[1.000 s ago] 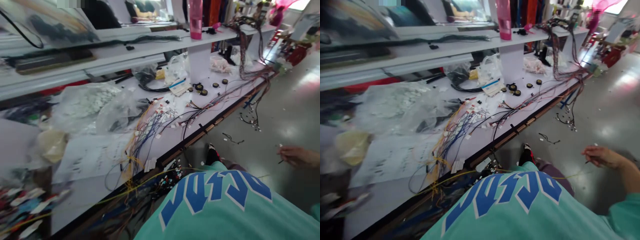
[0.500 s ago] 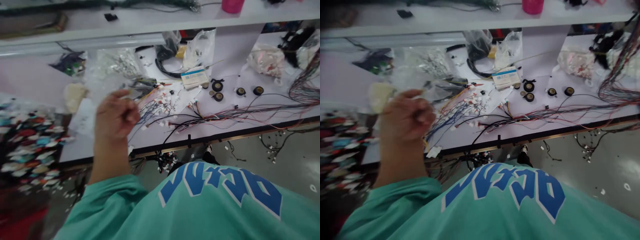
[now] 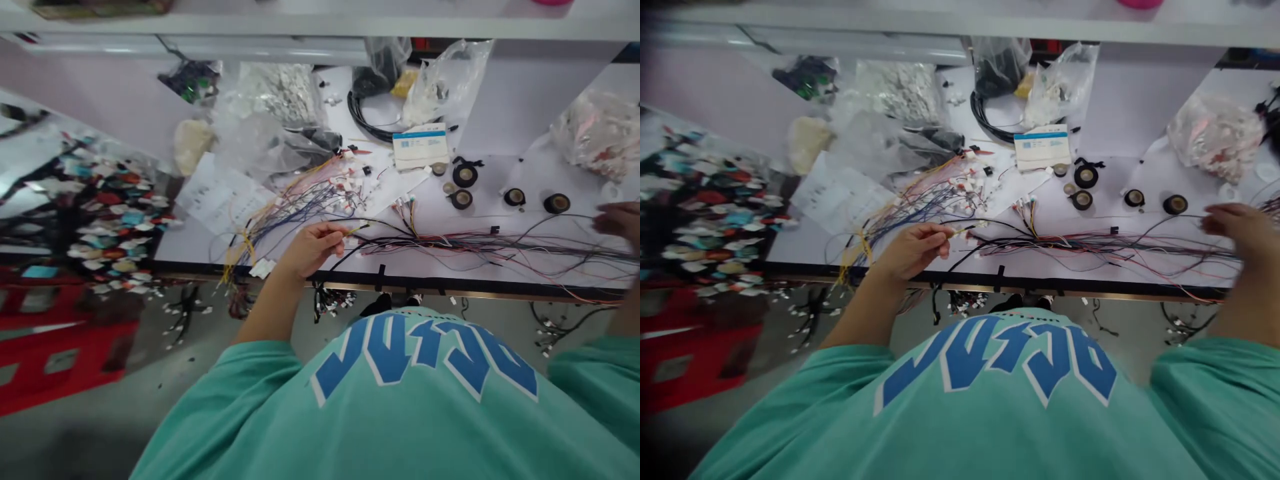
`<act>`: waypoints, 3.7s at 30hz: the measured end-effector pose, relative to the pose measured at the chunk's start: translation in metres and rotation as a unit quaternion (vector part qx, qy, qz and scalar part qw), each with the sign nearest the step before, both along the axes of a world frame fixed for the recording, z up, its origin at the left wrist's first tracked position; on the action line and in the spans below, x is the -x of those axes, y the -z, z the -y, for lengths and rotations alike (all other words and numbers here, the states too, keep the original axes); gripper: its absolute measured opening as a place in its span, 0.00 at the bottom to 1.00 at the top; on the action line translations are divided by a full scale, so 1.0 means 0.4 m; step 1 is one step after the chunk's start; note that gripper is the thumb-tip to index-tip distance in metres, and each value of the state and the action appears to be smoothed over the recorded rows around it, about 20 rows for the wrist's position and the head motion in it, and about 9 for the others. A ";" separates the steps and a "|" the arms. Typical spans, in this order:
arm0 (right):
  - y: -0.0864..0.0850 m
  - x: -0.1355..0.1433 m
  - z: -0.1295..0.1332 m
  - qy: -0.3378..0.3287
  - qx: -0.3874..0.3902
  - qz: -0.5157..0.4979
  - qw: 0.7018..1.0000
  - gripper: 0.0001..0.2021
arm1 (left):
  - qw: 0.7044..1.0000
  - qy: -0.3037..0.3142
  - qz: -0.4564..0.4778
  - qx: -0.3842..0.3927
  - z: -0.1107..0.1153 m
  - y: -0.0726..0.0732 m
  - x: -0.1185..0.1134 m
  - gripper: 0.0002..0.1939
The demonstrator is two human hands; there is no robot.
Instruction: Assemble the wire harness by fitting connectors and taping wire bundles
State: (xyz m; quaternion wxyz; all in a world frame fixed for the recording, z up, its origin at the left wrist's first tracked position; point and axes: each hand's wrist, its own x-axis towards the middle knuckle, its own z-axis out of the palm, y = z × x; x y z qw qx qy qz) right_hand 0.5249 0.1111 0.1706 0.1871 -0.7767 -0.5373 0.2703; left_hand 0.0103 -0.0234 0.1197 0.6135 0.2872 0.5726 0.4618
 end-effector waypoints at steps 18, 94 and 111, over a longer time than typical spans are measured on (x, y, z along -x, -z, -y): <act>0.430 0.701 0.060 -0.174 0.152 -0.072 0.970 0.01 | 0.983 0.016 0.177 -0.035 -0.115 0.022 0.002 0.10; 0.360 0.758 0.072 -0.399 0.172 -0.412 0.801 0.08 | 0.997 -0.044 -0.020 0.060 -0.080 0.154 -0.180 0.10; 0.357 0.742 0.095 -0.286 0.089 -0.389 0.871 0.10 | 0.975 -0.093 0.146 0.141 -0.086 0.136 -0.176 0.06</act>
